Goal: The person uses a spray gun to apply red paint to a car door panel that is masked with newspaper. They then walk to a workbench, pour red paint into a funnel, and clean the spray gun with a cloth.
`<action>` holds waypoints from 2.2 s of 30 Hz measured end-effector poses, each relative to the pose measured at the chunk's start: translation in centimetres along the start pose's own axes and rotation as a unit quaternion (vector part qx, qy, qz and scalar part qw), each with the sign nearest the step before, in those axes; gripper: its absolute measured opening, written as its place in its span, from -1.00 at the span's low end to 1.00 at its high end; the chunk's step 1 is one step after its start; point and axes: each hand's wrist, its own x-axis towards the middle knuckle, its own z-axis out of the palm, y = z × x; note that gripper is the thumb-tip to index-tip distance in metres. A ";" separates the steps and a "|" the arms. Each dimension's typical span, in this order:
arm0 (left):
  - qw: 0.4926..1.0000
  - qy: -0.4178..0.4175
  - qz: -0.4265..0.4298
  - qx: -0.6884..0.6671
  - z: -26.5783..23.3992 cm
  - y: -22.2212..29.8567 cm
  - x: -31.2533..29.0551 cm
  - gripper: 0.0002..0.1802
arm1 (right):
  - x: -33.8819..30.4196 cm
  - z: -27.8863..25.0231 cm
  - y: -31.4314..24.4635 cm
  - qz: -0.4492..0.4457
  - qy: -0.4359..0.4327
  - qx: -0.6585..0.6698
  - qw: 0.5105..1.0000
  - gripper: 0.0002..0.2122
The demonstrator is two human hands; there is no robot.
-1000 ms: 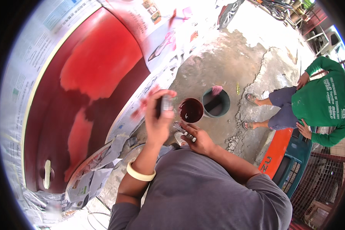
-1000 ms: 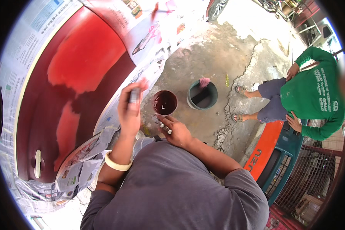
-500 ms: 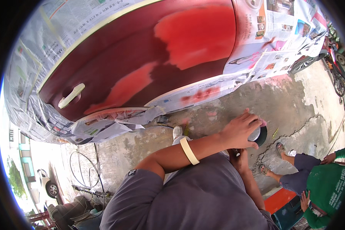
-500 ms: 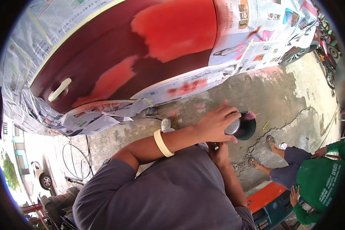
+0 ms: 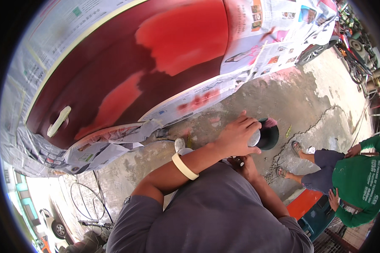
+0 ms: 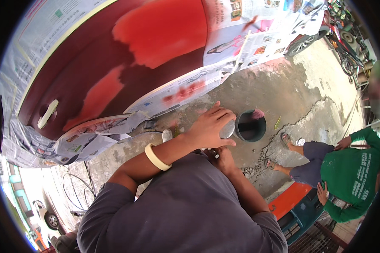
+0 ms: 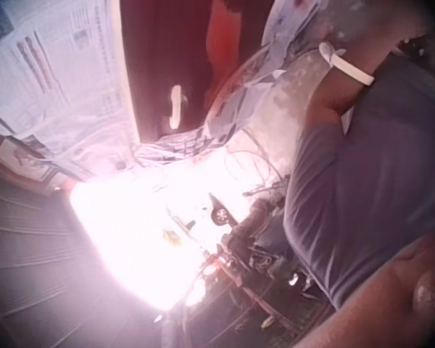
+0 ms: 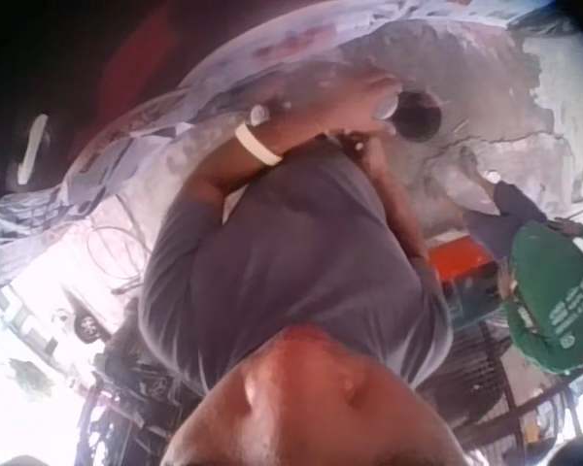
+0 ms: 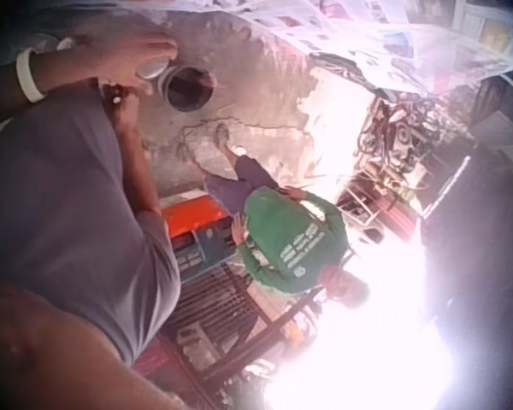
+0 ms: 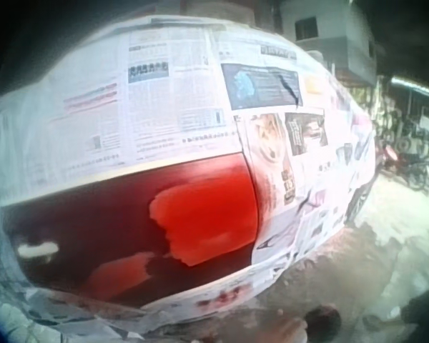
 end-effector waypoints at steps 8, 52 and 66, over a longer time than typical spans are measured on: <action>0.995 -0.069 0.066 -0.016 -1.9 -1.0 0.4 -0.11 | -0.5 -0.3 1.0 0.019 -0.028 -0.039 0.999 -0.58; 0.892 -0.153 -0.413 -0.104 3.5 -8.4 -10.5 -0.84 | -0.3 2.4 -0.9 0.011 0.034 -0.038 0.999 -0.48; 0.933 -0.110 -0.330 -0.088 -4.9 -8.2 -22.5 -0.86 | -3.5 16.0 -7.2 -0.040 0.057 -0.049 0.996 -0.51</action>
